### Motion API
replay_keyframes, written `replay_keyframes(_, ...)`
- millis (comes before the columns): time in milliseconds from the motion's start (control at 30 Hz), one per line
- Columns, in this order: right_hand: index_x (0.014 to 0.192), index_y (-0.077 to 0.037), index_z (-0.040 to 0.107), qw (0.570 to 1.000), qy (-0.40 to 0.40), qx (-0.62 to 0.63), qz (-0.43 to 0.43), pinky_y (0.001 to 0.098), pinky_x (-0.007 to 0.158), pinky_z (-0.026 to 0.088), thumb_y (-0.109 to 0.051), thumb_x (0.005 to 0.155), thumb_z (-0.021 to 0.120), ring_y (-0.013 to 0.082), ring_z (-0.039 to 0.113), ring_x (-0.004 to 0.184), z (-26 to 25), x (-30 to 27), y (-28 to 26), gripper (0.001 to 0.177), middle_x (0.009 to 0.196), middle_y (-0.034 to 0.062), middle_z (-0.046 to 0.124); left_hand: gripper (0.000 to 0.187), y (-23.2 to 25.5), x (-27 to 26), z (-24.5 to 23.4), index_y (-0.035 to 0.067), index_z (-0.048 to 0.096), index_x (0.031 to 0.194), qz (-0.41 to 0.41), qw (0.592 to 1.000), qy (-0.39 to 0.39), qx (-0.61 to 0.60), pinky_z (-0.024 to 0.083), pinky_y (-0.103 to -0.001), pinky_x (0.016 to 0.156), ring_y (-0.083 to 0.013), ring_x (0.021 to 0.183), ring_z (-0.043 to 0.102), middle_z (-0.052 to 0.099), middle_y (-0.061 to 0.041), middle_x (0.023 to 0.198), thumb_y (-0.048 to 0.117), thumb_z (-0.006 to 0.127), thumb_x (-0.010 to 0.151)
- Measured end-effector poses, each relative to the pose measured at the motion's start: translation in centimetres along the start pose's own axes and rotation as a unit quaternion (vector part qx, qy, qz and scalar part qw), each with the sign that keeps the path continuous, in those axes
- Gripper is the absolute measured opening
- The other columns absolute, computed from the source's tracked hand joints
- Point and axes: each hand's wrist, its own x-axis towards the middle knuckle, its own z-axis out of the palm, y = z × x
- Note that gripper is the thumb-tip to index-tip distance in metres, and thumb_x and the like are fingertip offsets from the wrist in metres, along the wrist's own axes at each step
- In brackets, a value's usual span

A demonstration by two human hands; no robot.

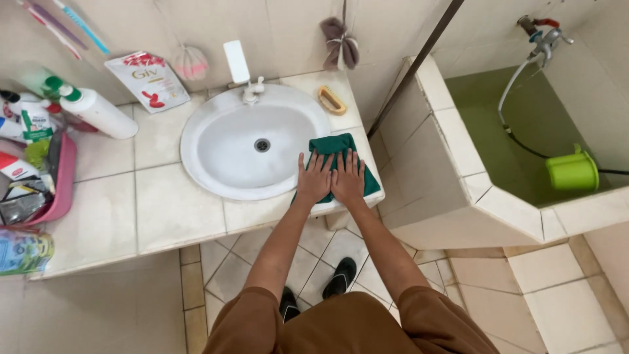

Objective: The person wipes the bathroom countertop and sink area with a green cloth, moving around various toiletries. The person also wipes the tiled edge of the shower base. The cloth is used continuously throughout the clip.

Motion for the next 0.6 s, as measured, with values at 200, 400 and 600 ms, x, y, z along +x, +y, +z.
replay_keyframes(200, 0.163, -0.016, 0.019, 0.995, 0.078, -0.03, -0.048, 0.0535, 0.126, 0.002, -0.044, 0.103, 0.027, 0.0341, 0.006, 0.158, 3.9, -1.7, -2.3, 0.067, 0.171, 0.0177, 0.011, 0.059, -3.6, -4.6, 0.1, 0.032, 0.033, 0.16, 0.026, 0.997, 0.067, 0.032, 0.006, -0.067, 0.12, -0.0274, 0.148, 0.036, 0.05, -0.006, 0.151, 0.036, 0.037, 0.101)
replay_keyframes(400, 0.162, -0.006, 0.018, 0.995, 0.091, -0.004, -0.031, 0.0531, 0.126, -0.001, -0.038, 0.107, 0.029, 0.0359, 0.005, 0.158, 3.9, -7.6, -11.3, 0.065, 0.169, 0.0233, 0.011, 0.058, -7.4, -10.7, -5.3, 0.038, 0.019, 0.164, -0.019, 0.997, -0.079, -0.007, -0.004, -0.06, 0.123, -0.0236, 0.156, 0.021, 0.035, -0.003, 0.164, 0.036, 0.03, 0.107)
replay_keyframes(600, 0.162, -0.003, 0.018, 0.981, 0.141, -0.021, -0.131, 0.0586, 0.123, 0.01, -0.039, 0.1, 0.038, 0.0453, 0.01, 0.155, 7.9, -9.4, -22.9, 0.074, 0.166, 0.0305, 0.013, 0.064, -15.9, -19.7, -9.7, 0.034, 0.029, 0.161, -0.122, 0.992, -0.022, -0.009, 0.017, -0.065, 0.119, -0.0288, 0.152, 0.03, 0.034, -0.009, 0.164, 0.033, 0.045, 0.099)
